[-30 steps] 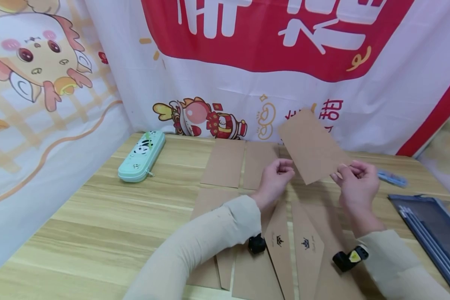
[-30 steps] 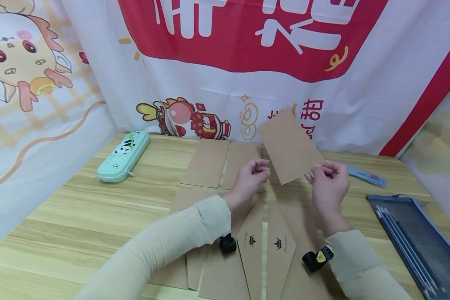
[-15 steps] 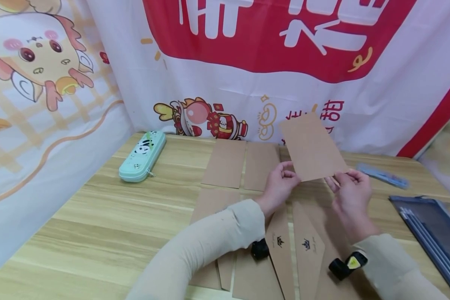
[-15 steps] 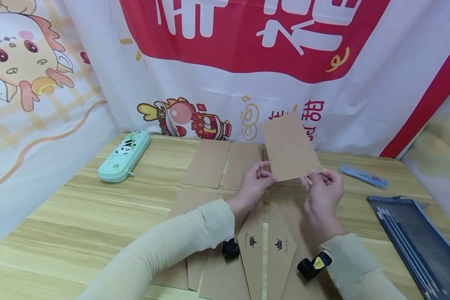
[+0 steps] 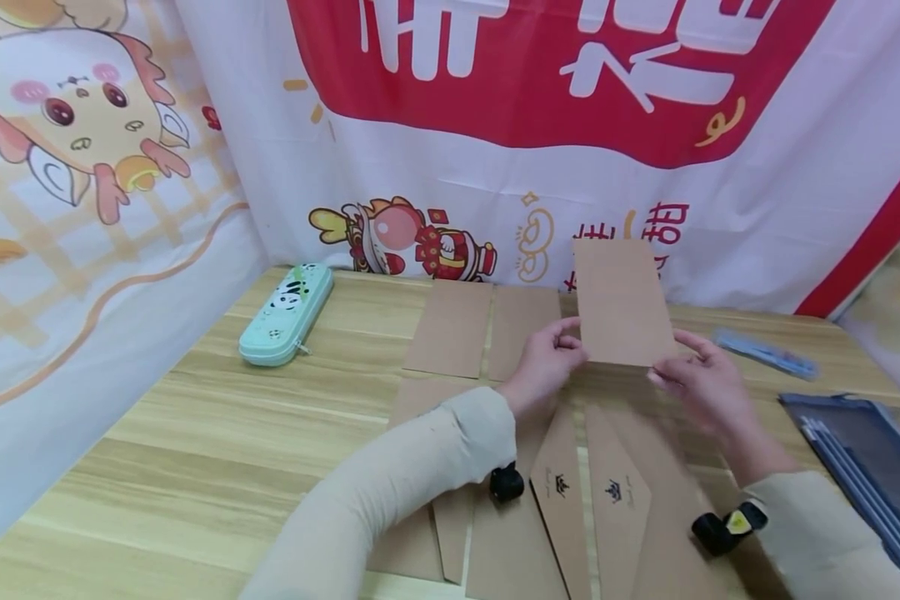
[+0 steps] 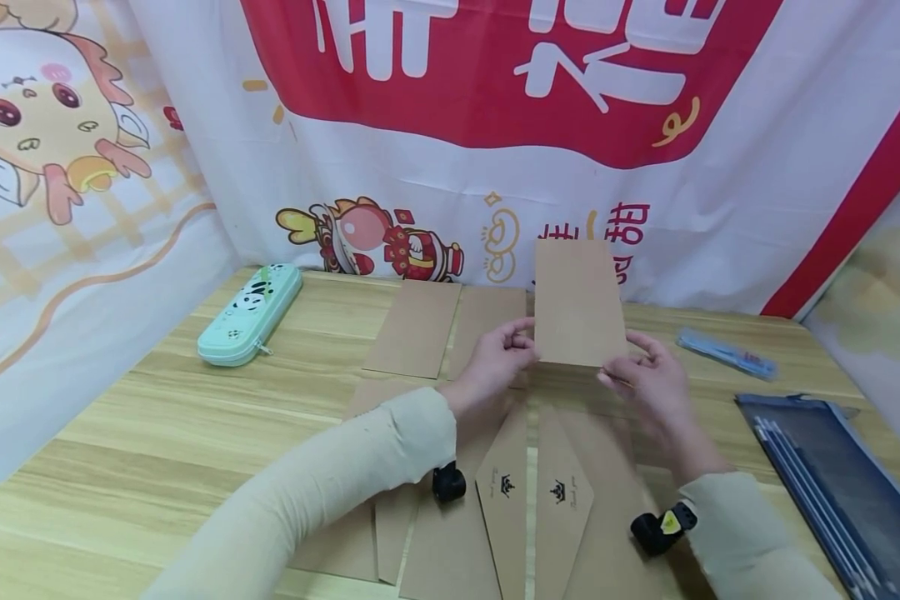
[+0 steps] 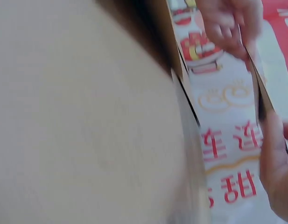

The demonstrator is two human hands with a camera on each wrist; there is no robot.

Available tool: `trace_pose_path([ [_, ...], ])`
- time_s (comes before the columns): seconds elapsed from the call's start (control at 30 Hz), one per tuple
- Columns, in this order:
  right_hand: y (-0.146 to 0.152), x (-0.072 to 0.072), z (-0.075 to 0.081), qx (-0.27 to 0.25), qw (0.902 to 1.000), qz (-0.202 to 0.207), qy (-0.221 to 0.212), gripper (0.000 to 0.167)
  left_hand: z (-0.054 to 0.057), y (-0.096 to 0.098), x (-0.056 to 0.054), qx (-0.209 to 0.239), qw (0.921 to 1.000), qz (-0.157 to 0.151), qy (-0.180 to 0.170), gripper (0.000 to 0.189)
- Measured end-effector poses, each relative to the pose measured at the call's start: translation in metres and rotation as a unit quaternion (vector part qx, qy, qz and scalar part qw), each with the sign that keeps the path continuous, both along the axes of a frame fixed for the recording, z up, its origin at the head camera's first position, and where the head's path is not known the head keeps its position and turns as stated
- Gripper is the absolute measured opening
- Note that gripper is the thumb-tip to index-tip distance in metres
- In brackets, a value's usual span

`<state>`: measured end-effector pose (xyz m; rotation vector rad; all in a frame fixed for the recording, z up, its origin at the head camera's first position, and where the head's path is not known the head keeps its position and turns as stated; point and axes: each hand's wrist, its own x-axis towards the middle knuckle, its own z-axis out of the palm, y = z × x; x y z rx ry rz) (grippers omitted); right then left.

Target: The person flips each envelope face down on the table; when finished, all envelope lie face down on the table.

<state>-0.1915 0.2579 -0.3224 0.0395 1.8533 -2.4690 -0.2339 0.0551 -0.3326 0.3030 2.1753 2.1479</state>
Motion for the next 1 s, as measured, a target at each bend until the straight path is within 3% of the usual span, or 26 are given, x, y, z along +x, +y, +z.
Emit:
trace_pose_path([
  [0.07, 0.008, -0.003, -0.002, 0.053, 0.9975, 0.045, 0.009, 0.073, 0.000, -0.001, -0.001, -0.012, 0.9999, -0.004, 0.001, 0.050],
  [0.17, 0.015, -0.006, -0.003, 0.130, 0.9880, 0.082, 0.009, 0.076, -0.002, -0.002, -0.001, -0.015, 0.9998, -0.010, -0.010, 0.052],
  [0.3, 0.020, -0.007, -0.004, 0.248, 0.9638, 0.096, -0.018, 0.077, -0.008, 0.000, -0.002, -0.019, 0.9989, -0.021, -0.038, 0.057],
  [0.43, 0.024, -0.006, -0.007, 0.317, 0.9414, 0.110, -0.040, 0.075, -0.013, 0.002, -0.003, -0.032, 0.9969, -0.035, -0.063, 0.060],
  [0.6, 0.028, -0.009, -0.011, 0.325, 0.9360, 0.125, -0.051, 0.073, -0.014, 0.004, -0.003, -0.075, 0.9940, -0.030, -0.075, 0.055],
  [0.77, 0.031, -0.014, -0.017, 0.293, 0.9417, 0.148, -0.075, 0.069, -0.013, 0.005, -0.002, -0.139, 0.9870, -0.022, -0.078, 0.048],
  [1.0, 0.031, -0.016, -0.022, 0.260, 0.9484, 0.144, -0.110, 0.072, -0.016, 0.004, -0.004, -0.180, 0.9808, -0.030, -0.068, 0.048],
])
